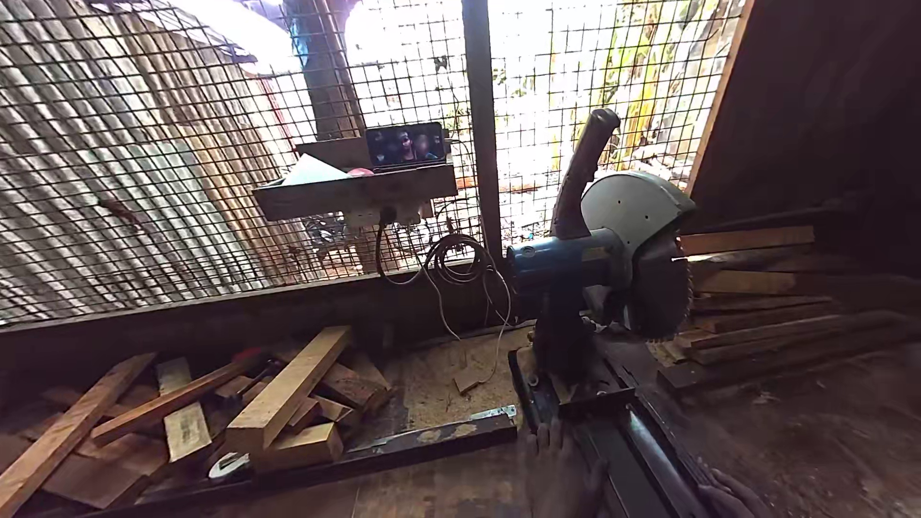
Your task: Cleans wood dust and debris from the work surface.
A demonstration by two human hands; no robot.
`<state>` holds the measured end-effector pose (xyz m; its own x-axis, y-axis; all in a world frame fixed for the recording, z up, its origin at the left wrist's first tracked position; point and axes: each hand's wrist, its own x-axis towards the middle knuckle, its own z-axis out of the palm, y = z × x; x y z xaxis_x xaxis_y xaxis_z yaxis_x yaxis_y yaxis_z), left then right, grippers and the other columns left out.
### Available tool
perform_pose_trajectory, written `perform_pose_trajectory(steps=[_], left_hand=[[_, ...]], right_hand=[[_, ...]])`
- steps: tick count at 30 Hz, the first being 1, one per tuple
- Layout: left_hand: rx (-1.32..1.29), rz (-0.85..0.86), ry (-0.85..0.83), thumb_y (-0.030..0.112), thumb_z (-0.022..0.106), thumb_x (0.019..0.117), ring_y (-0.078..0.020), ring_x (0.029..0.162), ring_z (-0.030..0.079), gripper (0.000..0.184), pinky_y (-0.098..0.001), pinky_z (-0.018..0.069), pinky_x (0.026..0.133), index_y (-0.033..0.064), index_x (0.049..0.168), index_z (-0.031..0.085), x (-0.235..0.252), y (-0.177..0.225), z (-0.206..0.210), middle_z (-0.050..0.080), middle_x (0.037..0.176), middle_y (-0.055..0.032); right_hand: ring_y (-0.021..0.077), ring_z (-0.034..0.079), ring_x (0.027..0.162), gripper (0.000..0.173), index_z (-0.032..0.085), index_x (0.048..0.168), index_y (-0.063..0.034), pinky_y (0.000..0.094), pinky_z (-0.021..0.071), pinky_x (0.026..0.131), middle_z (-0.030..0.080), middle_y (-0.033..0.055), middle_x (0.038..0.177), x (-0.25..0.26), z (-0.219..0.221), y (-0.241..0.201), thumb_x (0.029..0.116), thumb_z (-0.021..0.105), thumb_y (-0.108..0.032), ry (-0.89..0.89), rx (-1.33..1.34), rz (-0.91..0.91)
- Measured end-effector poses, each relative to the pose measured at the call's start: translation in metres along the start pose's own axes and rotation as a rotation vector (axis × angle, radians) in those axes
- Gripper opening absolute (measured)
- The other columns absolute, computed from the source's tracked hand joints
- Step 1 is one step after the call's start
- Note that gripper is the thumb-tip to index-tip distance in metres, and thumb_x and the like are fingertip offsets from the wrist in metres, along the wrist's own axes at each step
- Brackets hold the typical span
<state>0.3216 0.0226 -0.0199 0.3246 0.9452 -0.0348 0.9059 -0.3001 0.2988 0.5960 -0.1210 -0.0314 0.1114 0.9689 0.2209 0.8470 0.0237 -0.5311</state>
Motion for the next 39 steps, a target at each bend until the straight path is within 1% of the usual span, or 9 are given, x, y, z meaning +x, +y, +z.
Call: perform_pose_trajectory(steps=[13,18,22,27,29,31,34,36,39], left_hand=[[-0.04,-0.025,0.029,0.086,0.029,0.0879,-0.0264,0.147,0.04,0.092,-0.0557,0.0248,0.122,0.0251,0.154,0.048,0.0,-0.005,0.009,0.045,0.16,0.0018],[-0.074,0.0,0.06,0.084,0.031,0.0894,-0.0253,0.147,0.04,0.084,-0.0562,0.0246,0.122,0.0282,0.146,0.056,-0.002,-0.006,0.011,0.046,0.159,0.0045],[-0.069,0.073,0.038,0.083,0.036,0.089,-0.0246,0.149,0.038,0.082,-0.0593,0.0193,0.124,0.0279,0.146,0.057,-0.006,-0.008,0.005,0.046,0.159,0.0006],[-0.164,0.331,0.018,0.084,0.044,0.0851,-0.0148,0.152,0.032,0.08,-0.0521,0.0238,0.124,0.0327,0.145,0.056,-0.014,-0.01,0.007,0.039,0.163,0.0082],[-0.301,0.327,0.092,0.079,0.056,0.0835,-0.0193,0.152,0.033,0.089,-0.0541,0.0255,0.124,0.0245,0.153,0.048,-0.022,-0.01,0.003,0.034,0.166,0.0029],[-0.316,0.262,0.178,0.073,0.057,0.0874,-0.0234,0.152,0.034,0.087,-0.0604,0.0256,0.123,0.0182,0.154,0.047,-0.021,-0.012,0.007,0.037,0.165,-0.0025],[-0.128,0.196,0.131,0.078,0.041,0.0916,-0.0201,0.154,0.03,0.083,-0.0552,0.0209,0.125,0.0206,0.15,0.053,-0.014,-0.012,0.02,0.039,0.164,-0.0006],[-0.011,0.166,0.06,0.084,0.031,0.0903,-0.021,0.156,0.025,0.095,-0.0517,0.0141,0.129,0.0175,0.156,0.046,-0.017,-0.002,0.023,0.034,0.167,-0.0017],[0.002,0.186,-0.034,0.085,0.028,0.0892,-0.0373,0.157,0.02,0.109,-0.0569,0.0098,0.128,0.0021,0.158,0.035,-0.023,0.04,0.023,0.027,0.167,-0.02]], right_hand=[[0.0341,0.047,0.141,0.063,0.064,0.133,-0.0135,0.0513,0.0397,0.116,0.046,0.0211,0.154,-0.002,0.004,0.004,0.0958,0.052,-0.063,-0.003,-0.028,0.028],[0.0349,0.048,0.14,0.059,0.066,0.132,-0.0129,0.0512,0.0406,0.115,0.047,0.0222,0.153,-0.002,0.006,0.01,0.0963,0.055,-0.059,0.018,-0.014,0.011],[0.0244,0.048,0.142,0.057,0.069,0.129,-0.02,0.0463,0.0444,0.115,0.051,0.0112,0.153,-0.004,0.008,-0.007,0.0947,0.054,-0.064,0.107,0.014,0.016],[0.0186,0.049,0.141,0.066,0.069,0.129,-0.0211,0.0435,0.0468,0.113,0.052,0.0047,0.152,-0.004,0.003,-0.01,0.0929,0.049,-0.073,0.081,-0.012,0.091],[0.019,0.05,0.14,0.065,0.069,0.129,-0.0204,0.0442,0.0466,0.113,0.053,0.0044,0.151,-0.005,0.002,-0.009,0.0936,0.049,-0.071,0.097,-0.031,0.094],[0.0186,0.051,0.139,0.062,0.069,0.13,-0.0216,0.045,0.047,0.112,0.053,0.0031,0.151,-0.006,0.001,-0.011,0.0941,0.05,-0.069,0.112,-0.051,0.112],[0.0193,0.052,0.138,0.057,0.069,0.128,-0.0206,0.0451,0.048,0.111,0.053,0.0036,0.151,-0.005,0.0,-0.017,0.0933,0.056,-0.064,0.113,-0.078,0.14],[0.0193,0.049,0.14,0.058,0.067,0.131,-0.022,0.0459,0.045,0.114,0.051,0.0023,0.152,-0.005,0.001,-0.017,0.0928,0.057,-0.064,0.082,-0.092,0.172],[0.0201,0.049,0.14,0.059,0.063,0.138,-0.0206,0.0463,0.0437,0.115,0.052,0.0028,0.152,-0.002,0.002,-0.012,0.0952,0.056,-0.061,0.121,-0.077,0.215]])
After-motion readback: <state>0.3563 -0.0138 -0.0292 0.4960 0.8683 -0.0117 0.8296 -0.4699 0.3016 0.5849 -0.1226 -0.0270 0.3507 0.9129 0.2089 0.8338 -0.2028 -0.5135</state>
